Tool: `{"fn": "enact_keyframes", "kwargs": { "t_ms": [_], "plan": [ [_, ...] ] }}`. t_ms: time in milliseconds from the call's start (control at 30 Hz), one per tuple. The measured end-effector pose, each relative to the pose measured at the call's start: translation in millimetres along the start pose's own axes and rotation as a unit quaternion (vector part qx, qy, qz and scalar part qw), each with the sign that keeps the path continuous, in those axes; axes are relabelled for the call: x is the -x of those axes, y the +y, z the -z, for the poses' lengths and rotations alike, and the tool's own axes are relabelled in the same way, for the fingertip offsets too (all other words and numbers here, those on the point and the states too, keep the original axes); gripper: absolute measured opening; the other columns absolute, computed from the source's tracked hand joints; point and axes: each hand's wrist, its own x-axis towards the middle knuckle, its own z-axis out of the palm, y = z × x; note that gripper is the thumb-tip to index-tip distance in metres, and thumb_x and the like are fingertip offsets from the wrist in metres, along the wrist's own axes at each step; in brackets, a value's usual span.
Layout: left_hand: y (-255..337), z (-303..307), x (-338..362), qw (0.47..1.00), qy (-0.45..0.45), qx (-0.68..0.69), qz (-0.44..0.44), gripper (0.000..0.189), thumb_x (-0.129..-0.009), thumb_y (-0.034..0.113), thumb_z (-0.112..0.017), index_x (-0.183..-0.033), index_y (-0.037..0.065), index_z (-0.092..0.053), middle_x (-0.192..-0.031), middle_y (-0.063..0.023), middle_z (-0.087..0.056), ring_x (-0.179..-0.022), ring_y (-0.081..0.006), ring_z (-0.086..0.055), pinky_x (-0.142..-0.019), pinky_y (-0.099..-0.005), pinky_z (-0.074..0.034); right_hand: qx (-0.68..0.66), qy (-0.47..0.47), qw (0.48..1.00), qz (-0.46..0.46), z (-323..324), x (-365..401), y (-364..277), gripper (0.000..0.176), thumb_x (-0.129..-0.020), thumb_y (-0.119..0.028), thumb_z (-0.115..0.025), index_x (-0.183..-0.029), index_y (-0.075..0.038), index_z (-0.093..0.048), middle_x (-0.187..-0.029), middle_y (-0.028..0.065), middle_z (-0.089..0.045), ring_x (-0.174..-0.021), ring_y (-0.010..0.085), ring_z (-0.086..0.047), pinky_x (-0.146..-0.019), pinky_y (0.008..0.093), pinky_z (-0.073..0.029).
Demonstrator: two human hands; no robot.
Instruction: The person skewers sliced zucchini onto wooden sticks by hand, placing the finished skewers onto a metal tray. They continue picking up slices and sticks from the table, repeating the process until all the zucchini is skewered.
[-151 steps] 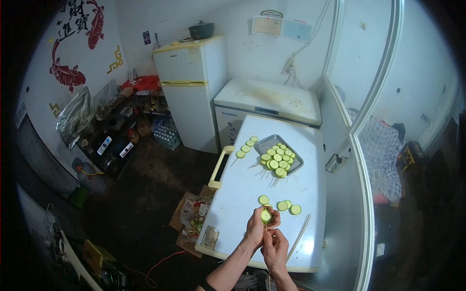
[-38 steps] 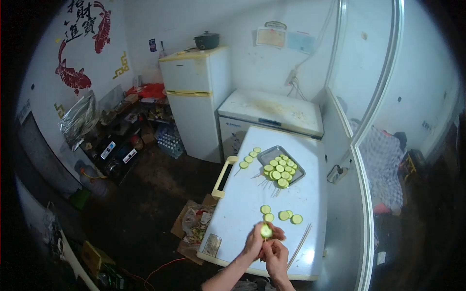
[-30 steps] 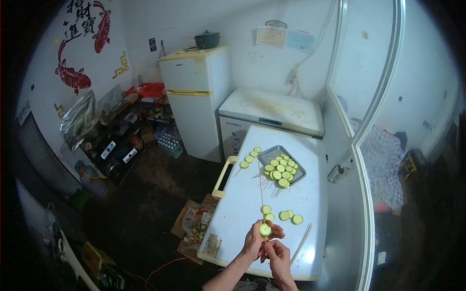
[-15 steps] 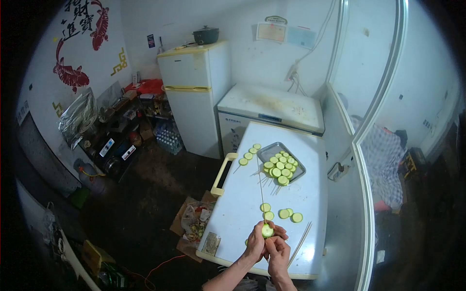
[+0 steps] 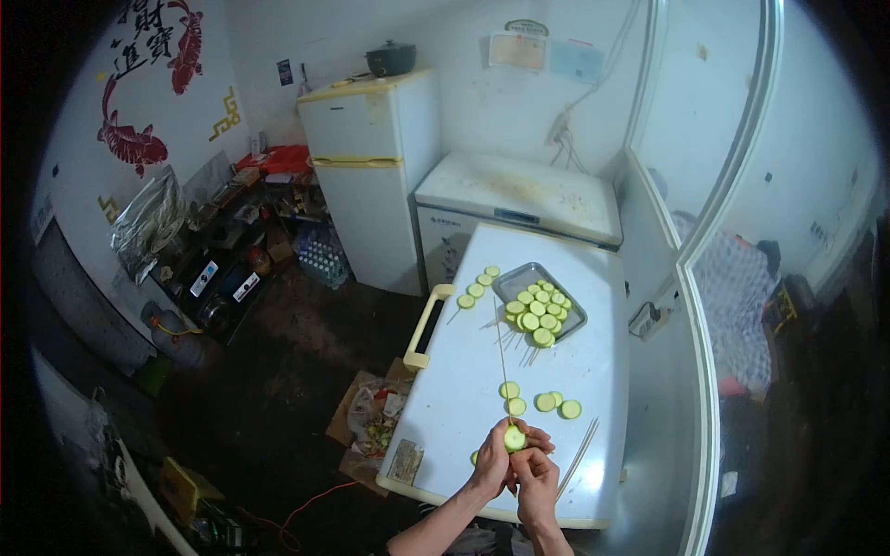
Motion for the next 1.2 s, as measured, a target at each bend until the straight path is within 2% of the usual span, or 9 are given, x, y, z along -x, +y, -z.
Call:
{"fn": "enact_keyframes", "kwargs": {
  "t_ms": [167,367,500,600,667,733,800,1000,1200],
  "plan": [
    [-18,27,19,0.998,-0.023,-0.058,0.012,0.041,-0.105,0.036,-0.025,-0.1,0.004,-0.05,-0.107,-0.0231,-0.065,-0.099,-0.0317,-0.066,-0.095,-0.044,-0.051,0.162,0.048,0.986,0.005,47,5,-19,0.025,-0.099,-0.019,-0.057,-0.085,0.0,-0.064,-0.066,0.003,-0.06,-0.055,0.0082,-0.052,-0.049,0.0236,-0.04],
    [-82,31,79,0.899,-0.151,0.11,0.395,0.038,-0.104,0.032,-0.033,-0.102,0.002,-0.056,-0.109,-0.021,-0.066,-0.097,-0.0253,-0.065,-0.088,-0.0348,-0.053,0.146,0.213,0.964,0.069,112,-52,-12,0.03,-0.102,-0.022,-0.049,-0.098,0.004,-0.063,-0.063,0.0046,-0.06,-0.054,0.0101,-0.055,-0.05,0.0243,-0.042],
    [-87,23,85,0.884,-0.177,0.083,0.424,0.042,-0.107,0.035,-0.029,-0.106,0.003,-0.056,-0.113,-0.0185,-0.065,-0.099,-0.0244,-0.065,-0.089,-0.0354,-0.053,0.178,0.273,0.941,0.095,149,-69,33,0.028,-0.102,-0.019,-0.047,-0.103,0.004,-0.063,-0.061,0.0031,-0.057,-0.051,0.0085,-0.052,-0.046,0.0244,-0.039],
    [-96,36,75,0.893,-0.169,-0.101,0.404,0.049,-0.108,0.043,-0.026,-0.116,0.005,-0.056,-0.111,-0.0129,-0.065,-0.097,-0.0212,-0.065,-0.086,-0.0339,-0.052,0.068,0.317,0.944,0.062,172,-71,63,0.026,-0.101,-0.016,-0.048,-0.1,0.003,-0.065,-0.058,-0.0001,-0.052,-0.047,0.0077,-0.047,-0.044,0.0242,-0.035],
    [-108,74,54,0.886,-0.055,-0.4,0.229,0.037,-0.106,0.038,-0.04,-0.114,0.006,-0.056,-0.106,-0.014,-0.065,-0.095,-0.0242,-0.065,-0.08,-0.0356,-0.053,0.071,0.321,0.943,0.047,176,-58,63,0.026,-0.101,-0.016,-0.049,-0.099,0.003,-0.066,-0.057,-0.0012,-0.05,-0.046,0.0072,-0.045,-0.043,0.0243,-0.033],
    [-107,135,17,0.76,0.051,-0.642,0.084,0.032,-0.096,0.03,-0.061,-0.112,0.003,-0.053,-0.103,-0.0194,-0.062,-0.091,-0.0355,-0.064,-0.083,-0.0445,-0.052,0.075,0.325,0.942,0.037,185,-48,70,0.025,-0.1,-0.016,-0.051,-0.098,0.003,-0.067,-0.056,-0.0022,-0.048,-0.046,0.0067,-0.042,-0.042,0.0244,-0.031],
    [-102,189,-5,0.695,0.084,-0.713,-0.028,0.041,-0.088,0.027,-0.068,-0.116,0.002,-0.05,-0.106,-0.0226,-0.056,-0.096,-0.0424,-0.06,-0.084,-0.0493,-0.049,0.08,0.348,0.934,0.009,201,-28,94,0.025,-0.099,-0.017,-0.052,-0.097,0.003,-0.067,-0.056,-0.0019,-0.049,-0.045,0.0064,-0.042,-0.041,0.0245,-0.029],
    [-79,165,-29,0.571,0.046,-0.819,-0.032,0.051,-0.081,0.018,-0.073,-0.123,0.002,-0.049,-0.12,-0.0232,-0.046,-0.11,-0.0423,-0.052,-0.089,-0.0502,-0.049,0.066,0.361,0.93,-0.03,220,11,124,0.023,-0.099,-0.017,-0.053,-0.097,0.0,-0.067,-0.057,-0.0013,-0.049,-0.045,0.0071,-0.043,-0.04,0.0241,-0.03],
    [-102,178,-47,0.519,-0.014,-0.855,-0.006,0.057,-0.078,0.018,-0.074,-0.125,0.002,-0.046,-0.12,-0.0231,-0.043,-0.112,-0.0425,-0.05,-0.091,-0.0523,-0.048,0.028,0.361,0.932,-0.024,228,21,119,0.022,-0.1,-0.018,-0.054,-0.097,0.0,-0.066,-0.058,-0.001,-0.048,-0.045,0.0071,-0.041,-0.04,0.024,-0.029]
  ]
}}
